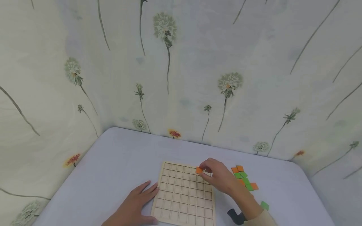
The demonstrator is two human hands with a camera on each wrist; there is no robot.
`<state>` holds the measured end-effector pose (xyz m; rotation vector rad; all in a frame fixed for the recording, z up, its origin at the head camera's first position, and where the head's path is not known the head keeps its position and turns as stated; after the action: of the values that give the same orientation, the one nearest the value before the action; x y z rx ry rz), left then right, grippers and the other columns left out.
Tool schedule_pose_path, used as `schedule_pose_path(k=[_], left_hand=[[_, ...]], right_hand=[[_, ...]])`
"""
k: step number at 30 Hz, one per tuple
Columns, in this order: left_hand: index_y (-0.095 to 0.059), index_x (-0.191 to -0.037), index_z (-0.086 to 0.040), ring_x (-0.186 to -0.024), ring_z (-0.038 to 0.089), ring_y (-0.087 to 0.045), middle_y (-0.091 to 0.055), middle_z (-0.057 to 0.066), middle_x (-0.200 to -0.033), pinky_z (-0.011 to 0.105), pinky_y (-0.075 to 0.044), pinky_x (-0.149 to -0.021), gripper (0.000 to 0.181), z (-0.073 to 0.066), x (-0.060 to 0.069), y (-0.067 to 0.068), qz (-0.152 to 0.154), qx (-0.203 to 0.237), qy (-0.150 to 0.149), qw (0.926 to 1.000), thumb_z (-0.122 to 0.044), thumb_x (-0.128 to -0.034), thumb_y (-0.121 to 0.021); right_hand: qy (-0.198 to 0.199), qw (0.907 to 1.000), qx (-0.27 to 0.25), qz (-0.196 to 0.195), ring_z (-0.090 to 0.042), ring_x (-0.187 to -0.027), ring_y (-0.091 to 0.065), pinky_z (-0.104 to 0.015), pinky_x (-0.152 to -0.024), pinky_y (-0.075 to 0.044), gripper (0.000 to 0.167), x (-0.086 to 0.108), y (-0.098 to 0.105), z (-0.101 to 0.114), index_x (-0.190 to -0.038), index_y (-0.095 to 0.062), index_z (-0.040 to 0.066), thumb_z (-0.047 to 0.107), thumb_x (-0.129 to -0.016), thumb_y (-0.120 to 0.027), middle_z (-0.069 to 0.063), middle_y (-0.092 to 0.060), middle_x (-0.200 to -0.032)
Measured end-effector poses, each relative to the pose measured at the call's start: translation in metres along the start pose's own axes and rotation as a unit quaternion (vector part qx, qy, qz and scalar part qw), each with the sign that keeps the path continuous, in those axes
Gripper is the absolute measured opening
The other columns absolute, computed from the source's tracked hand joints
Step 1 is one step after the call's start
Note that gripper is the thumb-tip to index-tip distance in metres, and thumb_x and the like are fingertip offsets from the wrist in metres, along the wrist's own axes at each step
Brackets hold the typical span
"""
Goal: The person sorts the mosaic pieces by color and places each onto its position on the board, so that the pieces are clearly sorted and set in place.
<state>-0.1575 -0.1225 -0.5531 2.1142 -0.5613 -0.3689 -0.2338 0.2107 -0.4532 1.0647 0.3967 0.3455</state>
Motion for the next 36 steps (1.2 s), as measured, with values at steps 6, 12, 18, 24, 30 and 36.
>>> schedule_pose_path(k=[6,12,18,24,30,36], left_hand=[[-0.051,-0.155,-0.009,-0.153,0.038,-0.031,-0.042,0.001,-0.165,0.068,-0.036,-0.113,0.107,0.002,0.005,-0.003,-0.014,0.008,-0.018,0.9997,-0.079,-0.0772,-0.072],[-0.054,-0.152,-0.007,-0.150,0.038,-0.036,-0.046,0.003,-0.162,0.068,-0.040,-0.109,0.103,0.001,0.005,-0.004,-0.036,-0.018,-0.050,0.9979,-0.080,-0.0802,-0.068],[-0.055,-0.152,-0.008,-0.150,0.038,-0.036,-0.046,0.003,-0.162,0.065,-0.041,-0.110,0.102,0.003,0.003,-0.005,-0.044,-0.033,-0.056,0.9969,-0.079,-0.0802,-0.069],[-0.054,-0.153,-0.009,-0.151,0.037,-0.034,-0.044,0.002,-0.163,0.066,-0.039,-0.112,0.103,0.005,0.000,-0.006,-0.029,-0.034,-0.045,0.9980,-0.078,-0.0791,-0.071],[-0.054,-0.153,-0.010,-0.151,0.036,-0.034,-0.045,0.001,-0.163,0.065,-0.039,-0.112,0.102,0.005,-0.002,-0.004,-0.027,-0.039,-0.044,0.9979,-0.079,-0.0796,-0.070],[-0.052,-0.155,-0.011,-0.153,0.036,-0.032,-0.043,0.000,-0.164,0.066,-0.037,-0.114,0.104,0.003,-0.005,-0.001,-0.010,-0.032,-0.029,0.9990,-0.080,-0.0792,-0.070]], right_hand=[[0.009,0.9997,-0.016,0.018,-0.013,-0.090,-0.060,-0.030,-0.077,-0.056,0.016,-0.014,-0.020,0.006,-0.110,-0.072,0.014,0.018,-0.096,-0.077,0.011,-0.063,-0.102],[0.019,0.9994,-0.013,0.027,-0.012,-0.090,-0.060,-0.031,-0.078,-0.056,0.015,-0.025,-0.028,0.015,-0.110,-0.072,0.012,0.018,-0.097,-0.076,0.008,-0.063,-0.101],[0.018,0.9990,-0.021,0.036,-0.012,-0.093,-0.062,-0.034,-0.081,-0.057,0.015,-0.034,-0.034,0.018,-0.109,-0.072,0.011,0.019,-0.097,-0.076,0.005,-0.066,-0.102],[0.013,0.9982,-0.010,0.058,-0.013,-0.097,-0.063,-0.036,-0.083,-0.058,0.018,-0.042,-0.044,0.016,-0.110,-0.073,0.011,0.021,-0.096,-0.077,0.006,-0.067,-0.103],[0.028,0.9975,0.005,0.065,-0.015,-0.098,-0.064,-0.037,-0.085,-0.058,0.018,-0.050,-0.055,0.017,-0.109,-0.075,0.010,0.023,-0.097,-0.077,0.004,-0.069,-0.102],[0.031,0.9972,0.024,0.064,-0.016,-0.100,-0.062,-0.037,-0.086,-0.057,0.017,-0.053,-0.063,0.019,-0.107,-0.075,0.011,0.025,-0.098,-0.076,0.006,-0.068,-0.101]])
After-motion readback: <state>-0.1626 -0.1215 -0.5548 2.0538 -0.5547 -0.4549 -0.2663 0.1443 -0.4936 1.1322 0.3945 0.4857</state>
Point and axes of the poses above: each hand's wrist, its own x-axis away from the middle knuckle, its own y-axis out of the back of the hand, z = x × y, the point moved 3 cm from there along -x, towards the middle knuckle
